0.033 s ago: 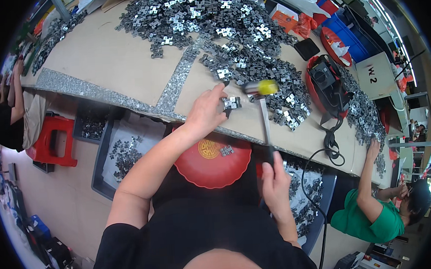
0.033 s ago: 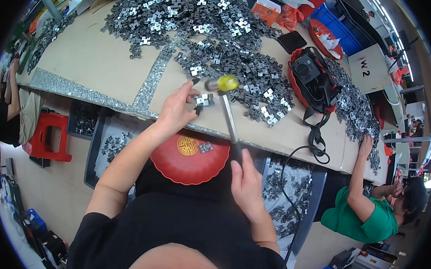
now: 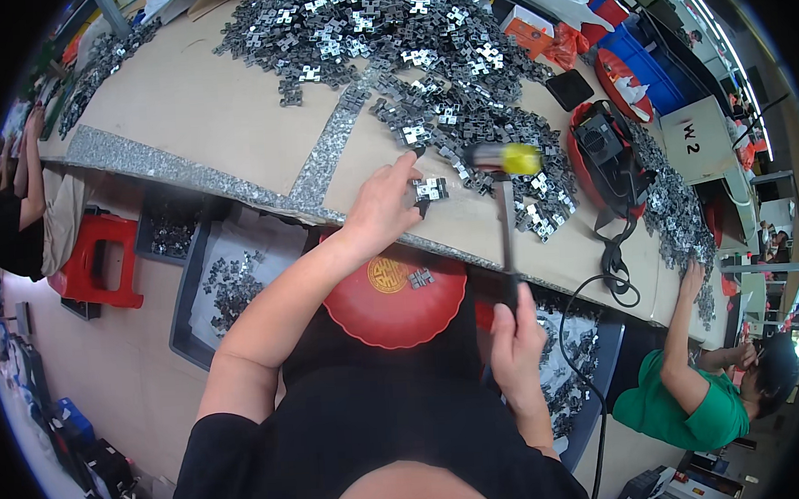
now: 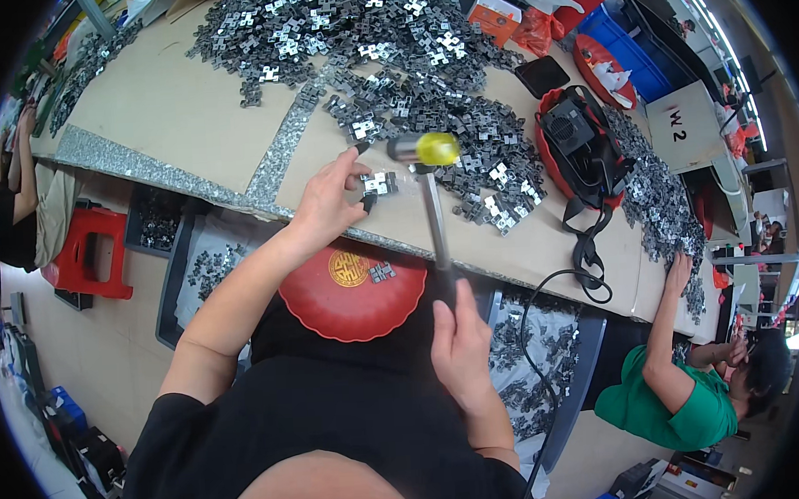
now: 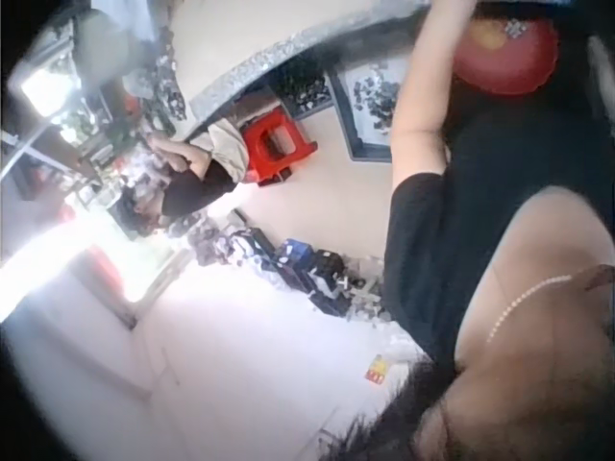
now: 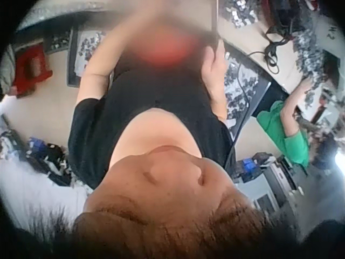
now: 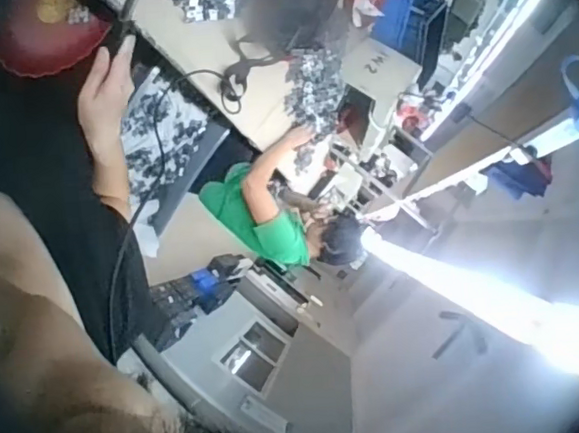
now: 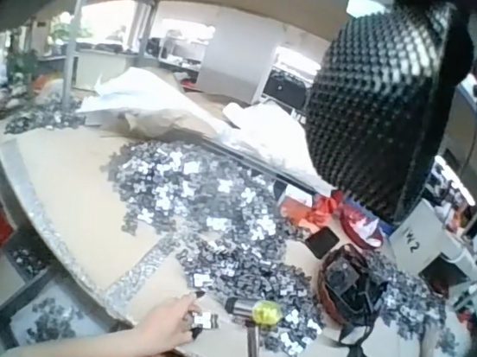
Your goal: The person assembles small metal components by hand, securing them with a mallet.
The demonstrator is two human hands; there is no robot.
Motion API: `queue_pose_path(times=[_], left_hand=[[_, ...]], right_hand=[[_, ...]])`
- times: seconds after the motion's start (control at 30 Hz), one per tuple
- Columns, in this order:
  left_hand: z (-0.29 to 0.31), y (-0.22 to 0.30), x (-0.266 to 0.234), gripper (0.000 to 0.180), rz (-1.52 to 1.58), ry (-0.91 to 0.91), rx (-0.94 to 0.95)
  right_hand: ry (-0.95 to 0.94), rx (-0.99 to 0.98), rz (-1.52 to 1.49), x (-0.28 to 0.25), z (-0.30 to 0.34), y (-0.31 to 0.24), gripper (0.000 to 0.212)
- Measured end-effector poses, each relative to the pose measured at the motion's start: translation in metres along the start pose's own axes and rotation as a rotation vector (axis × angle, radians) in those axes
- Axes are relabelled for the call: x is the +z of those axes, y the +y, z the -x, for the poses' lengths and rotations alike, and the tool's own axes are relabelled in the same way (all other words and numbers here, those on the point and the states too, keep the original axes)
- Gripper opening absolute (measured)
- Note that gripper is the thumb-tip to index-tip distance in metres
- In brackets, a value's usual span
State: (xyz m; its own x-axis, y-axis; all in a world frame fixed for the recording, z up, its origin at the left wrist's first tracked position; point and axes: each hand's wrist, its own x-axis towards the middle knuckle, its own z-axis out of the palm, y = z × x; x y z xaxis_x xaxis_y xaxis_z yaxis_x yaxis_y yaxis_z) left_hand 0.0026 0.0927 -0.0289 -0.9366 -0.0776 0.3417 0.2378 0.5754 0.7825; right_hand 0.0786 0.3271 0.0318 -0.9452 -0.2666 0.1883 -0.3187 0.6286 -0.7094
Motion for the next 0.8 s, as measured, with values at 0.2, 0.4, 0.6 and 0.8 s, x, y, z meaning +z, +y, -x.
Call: queue_pose_path(times=[0.2, 0.4, 0.6, 0.8], left_hand=[[0.002, 0.0, 0.002, 0.07, 0.01, -0.012, -0.032], [0.002, -0.002, 0.002, 0.073, -0.037, 0.032, 0.03], [0.026, 0.022, -0.015, 0.047, -0.003, -0.217, 0.186], [-0.028, 0.011, -0.006, 0.034, -0.137, 0.014, 0.341]], right_hand=[[-0.307, 0.232, 0.204, 0.01, -0.012, 0.001, 0.035], [-0.068, 0.218, -0.074, 0.001, -0.006, -0.001, 0.037], [-0.037, 0.307, -0.276, -0.002, -0.002, 0.018, 0.038], [-0.08, 0.345, -0.321, -0.002, -0.001, 0.022, 0.038]])
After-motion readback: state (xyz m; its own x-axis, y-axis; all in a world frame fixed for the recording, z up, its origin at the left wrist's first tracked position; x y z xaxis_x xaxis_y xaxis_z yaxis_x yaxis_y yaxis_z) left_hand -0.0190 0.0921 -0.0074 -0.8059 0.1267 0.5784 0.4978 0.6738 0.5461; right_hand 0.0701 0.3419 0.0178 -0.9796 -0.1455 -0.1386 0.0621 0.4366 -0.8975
